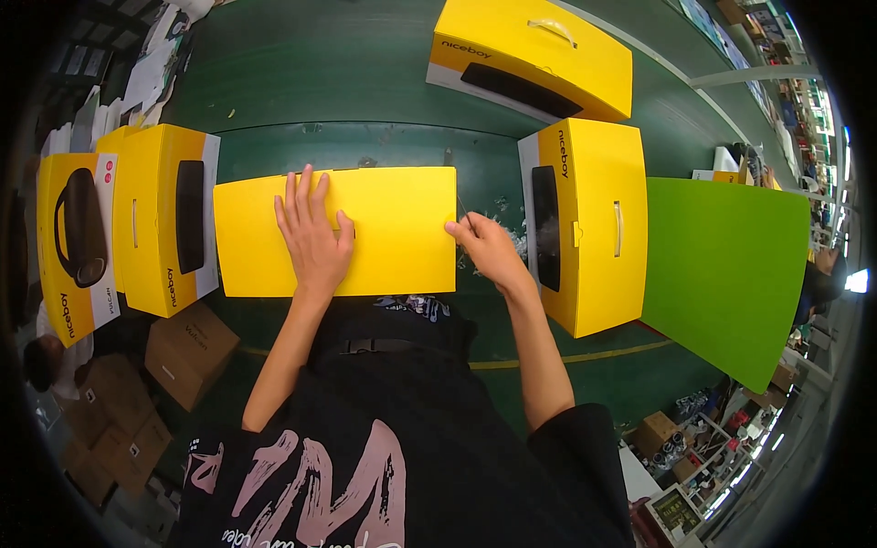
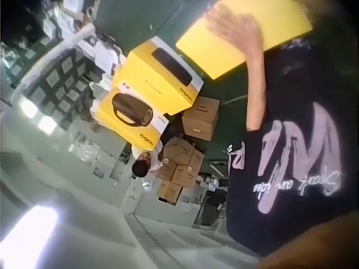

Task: Assembling and organizing yellow electronics product boxes on a production floor line.

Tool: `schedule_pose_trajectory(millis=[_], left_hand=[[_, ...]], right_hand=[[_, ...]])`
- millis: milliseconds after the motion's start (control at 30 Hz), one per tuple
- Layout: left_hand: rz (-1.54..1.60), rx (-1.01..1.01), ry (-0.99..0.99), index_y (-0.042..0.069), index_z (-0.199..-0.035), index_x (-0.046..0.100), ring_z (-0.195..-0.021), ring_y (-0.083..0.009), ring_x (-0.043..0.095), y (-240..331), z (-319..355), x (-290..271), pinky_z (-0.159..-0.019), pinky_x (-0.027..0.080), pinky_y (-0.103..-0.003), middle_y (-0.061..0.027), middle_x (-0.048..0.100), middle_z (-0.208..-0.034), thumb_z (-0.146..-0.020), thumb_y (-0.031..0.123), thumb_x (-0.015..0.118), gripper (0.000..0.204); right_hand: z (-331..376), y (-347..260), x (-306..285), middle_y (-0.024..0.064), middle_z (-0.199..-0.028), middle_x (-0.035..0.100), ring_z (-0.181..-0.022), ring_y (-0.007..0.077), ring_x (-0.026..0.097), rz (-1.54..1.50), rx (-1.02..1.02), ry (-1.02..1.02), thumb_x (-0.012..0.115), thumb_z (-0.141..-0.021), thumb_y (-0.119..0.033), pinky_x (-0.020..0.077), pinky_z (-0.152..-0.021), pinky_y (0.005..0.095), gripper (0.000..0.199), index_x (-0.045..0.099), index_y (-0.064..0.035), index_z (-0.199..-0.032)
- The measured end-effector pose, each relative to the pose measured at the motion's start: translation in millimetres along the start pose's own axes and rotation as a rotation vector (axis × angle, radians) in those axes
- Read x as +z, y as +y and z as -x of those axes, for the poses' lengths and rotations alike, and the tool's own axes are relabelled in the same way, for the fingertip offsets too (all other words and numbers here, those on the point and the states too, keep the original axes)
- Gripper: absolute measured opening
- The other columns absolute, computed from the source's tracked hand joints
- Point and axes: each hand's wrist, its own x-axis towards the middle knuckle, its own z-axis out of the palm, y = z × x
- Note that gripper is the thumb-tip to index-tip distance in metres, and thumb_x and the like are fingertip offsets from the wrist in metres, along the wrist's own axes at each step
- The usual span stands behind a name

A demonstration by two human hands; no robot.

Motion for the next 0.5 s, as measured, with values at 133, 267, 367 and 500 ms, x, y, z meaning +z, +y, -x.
schedule_pose_trajectory(millis=[133, 267, 367, 500], left_hand=[[0.010, -0.015, -0.002, 0.006, -0.149, 0.048, -0.158, -0.0367, 0.023, -2.1, 0.8, -0.4, -0.129, 0.011, -0.058, -0.0155, 0.037, -0.162, -0.092, 0.025, 0.058, 0.061], [0.019, -0.013, -0.007, 0.006, -0.149, 0.048, -0.158, -0.0367, 0.023, -1.9, 1.0, 0.9, -0.129, 0.012, -0.058, -0.0151, 0.037, -0.162, -0.092, 0.025, 0.059, 0.060], [0.021, -0.007, -0.007, 0.006, -0.149, 0.048, -0.158, -0.0369, 0.023, -0.6, -0.9, -0.6, -0.129, 0.012, -0.058, -0.0151, 0.037, -0.162, -0.092, 0.025, 0.059, 0.060], [0.024, -0.006, -0.006, 0.006, -0.149, 0.048, -0.158, -0.0372, 0.023, -1.2, 0.5, -0.2, -0.129, 0.012, -0.058, -0.0155, 0.037, -0.163, -0.092, 0.025, 0.059, 0.060]], right_hand=[[1.9, -15.4, -10.0, -0.0105, -0.064, 0.037, -0.051, 0.0013, 0.028, -0.274, 0.202, -0.168, 0.066, -0.105, -0.029, 0.0189, -0.046, 0.0229, 0.028, 0.052, -0.0126, -0.086], [-0.1, -9.0, -15.1, -0.0114, -0.064, 0.036, -0.050, 0.0012, 0.028, -0.350, 0.195, -0.200, 0.065, -0.106, -0.027, 0.0178, -0.045, 0.0220, 0.025, 0.054, -0.0141, -0.087], [-1.7, -3.9, -33.7, -0.0111, -0.063, 0.035, -0.049, 0.0008, 0.027, -0.557, 0.162, -0.061, 0.064, -0.107, -0.028, 0.0175, -0.044, 0.0217, 0.024, 0.055, -0.0154, -0.087], [-1.8, -14.4, -57.7, -0.0104, -0.063, 0.035, -0.049, 0.0023, 0.027, -0.395, 0.104, 0.048, 0.060, -0.108, -0.038, 0.0192, -0.043, 0.0224, 0.034, 0.054, -0.0142, -0.084]])
